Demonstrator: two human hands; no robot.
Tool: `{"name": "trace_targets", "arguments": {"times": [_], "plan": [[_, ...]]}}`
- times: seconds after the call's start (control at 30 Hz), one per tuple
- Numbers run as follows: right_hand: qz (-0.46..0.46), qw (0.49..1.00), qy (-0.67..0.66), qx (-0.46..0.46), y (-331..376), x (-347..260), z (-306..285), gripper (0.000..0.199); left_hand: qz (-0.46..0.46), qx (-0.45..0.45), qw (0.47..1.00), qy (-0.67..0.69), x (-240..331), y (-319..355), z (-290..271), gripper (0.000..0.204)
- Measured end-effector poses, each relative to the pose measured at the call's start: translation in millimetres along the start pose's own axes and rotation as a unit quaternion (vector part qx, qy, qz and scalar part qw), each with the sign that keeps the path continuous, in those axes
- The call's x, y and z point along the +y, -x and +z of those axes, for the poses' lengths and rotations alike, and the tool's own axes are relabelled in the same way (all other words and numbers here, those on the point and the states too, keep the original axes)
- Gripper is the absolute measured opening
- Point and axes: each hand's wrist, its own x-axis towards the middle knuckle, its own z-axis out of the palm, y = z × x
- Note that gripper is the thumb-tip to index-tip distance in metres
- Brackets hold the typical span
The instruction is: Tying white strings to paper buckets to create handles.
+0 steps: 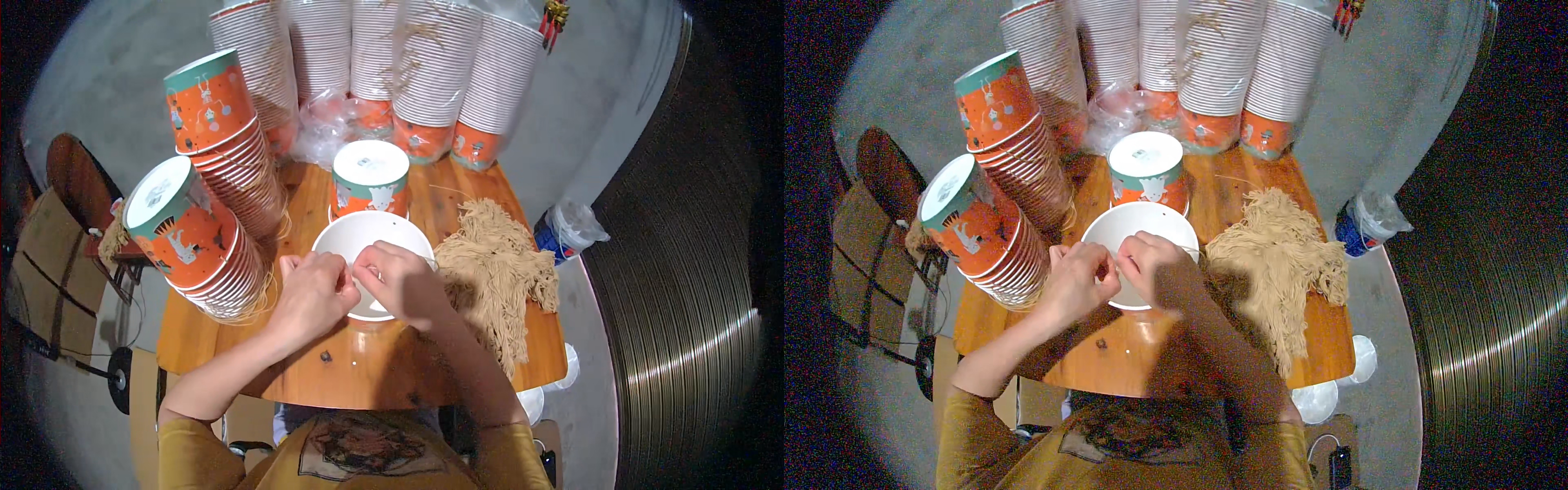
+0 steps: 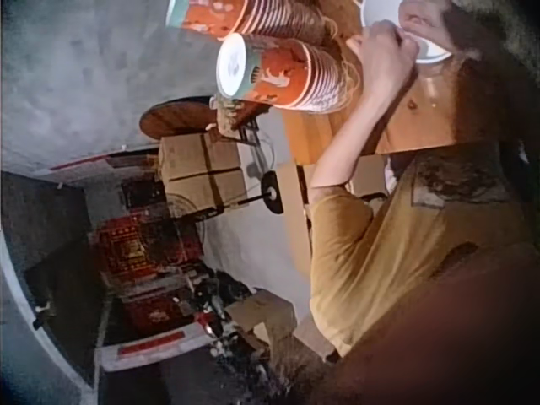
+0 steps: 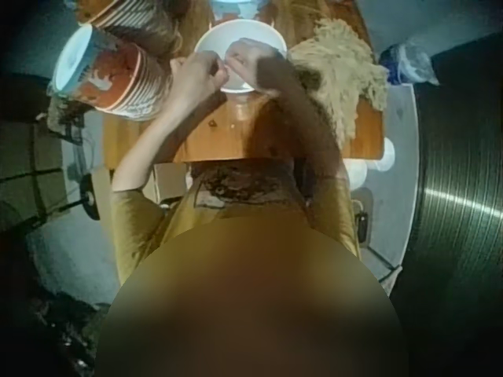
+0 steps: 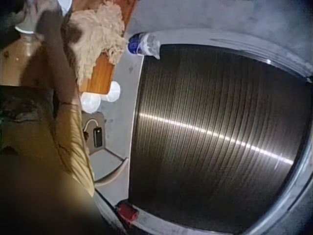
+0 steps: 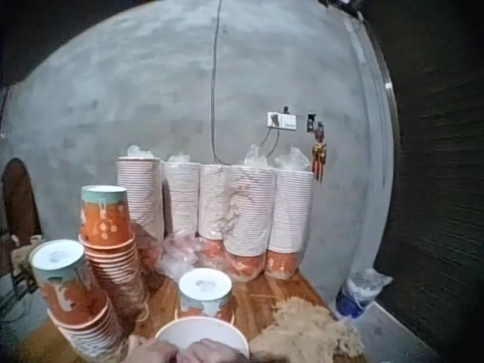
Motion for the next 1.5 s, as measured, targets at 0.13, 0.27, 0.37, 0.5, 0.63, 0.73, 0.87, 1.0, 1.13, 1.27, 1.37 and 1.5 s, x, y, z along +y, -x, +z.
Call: {"name": "trace_targets", "arguments": {"times": [0.13, 0.27, 0.37, 0.5, 0.63, 0.73, 0.87, 1.0, 1.13, 1.27, 1.37, 1.5], "plan": [[0.004, 0.996, 0.062, 0.061, 0.7, 1.2, 8.7, 0.008, -0.004, -0.011, 1.000, -0.006, 3.5, 0.5, -4.6, 0.010], [0.004, 0.983, 0.118, 0.138, -0.8, 4.4, 11.7, 0.010, 0.052, -0.066, 0.996, -0.009, 11.0, 6.8, -20.2, 0.010], [0.008, 0.980, 0.134, 0.145, -1.3, 4.0, 13.2, 0.009, 0.125, -0.031, 0.992, 0.004, 6.4, 13.9, -21.9, 0.012], [0.032, 0.985, 0.137, 0.099, 0.2, 3.8, 12.6, 0.010, 0.175, -0.041, 0.984, -0.003, 11.7, 18.3, -30.2, 0.017], [0.067, 0.986, 0.146, 0.054, 0.5, 4.7, 15.3, 0.012, 0.246, -0.065, 0.964, -0.073, 10.7, 17.7, -32.3, 0.025], [0.110, 0.985, 0.114, 0.065, 0.0, 2.2, 14.3, 0.007, 0.279, -0.101, 0.950, -0.101, 11.5, 13.9, -36.6, 0.027], [0.115, 0.985, 0.119, 0.057, -0.1, 3.2, 13.7, 0.009, 0.313, -0.118, 0.932, -0.138, 10.9, 10.1, -36.0, 0.024], [0.117, 0.981, 0.147, 0.056, -0.2, 4.5, 19.9, 0.010, 0.398, -0.129, 0.897, -0.142, 13.4, -1.2, -42.7, 0.022], [0.125, 0.977, 0.160, 0.067, -0.4, 5.3, 22.1, 0.009, 0.400, -0.191, 0.884, -0.150, 14.2, -11.0, -51.6, 0.029], [0.148, 0.987, 0.047, 0.030, -4.0, 4.4, 5.2, 0.014, 0.399, -0.196, 0.879, -0.172, 7.9, -9.6, -58.7, 0.027], [0.159, 0.912, -0.378, -0.010, -3.8, 18.6, -20.5, 0.019, 0.406, -0.137, 0.868, -0.250, -9.8, -3.8, -59.3, 0.019], [0.207, 0.870, -0.446, 0.035, 19.8, 19.0, -74.2, 0.023, 0.404, -0.133, 0.865, -0.267, -36.0, -12.8, -52.7, 0.013]]}}
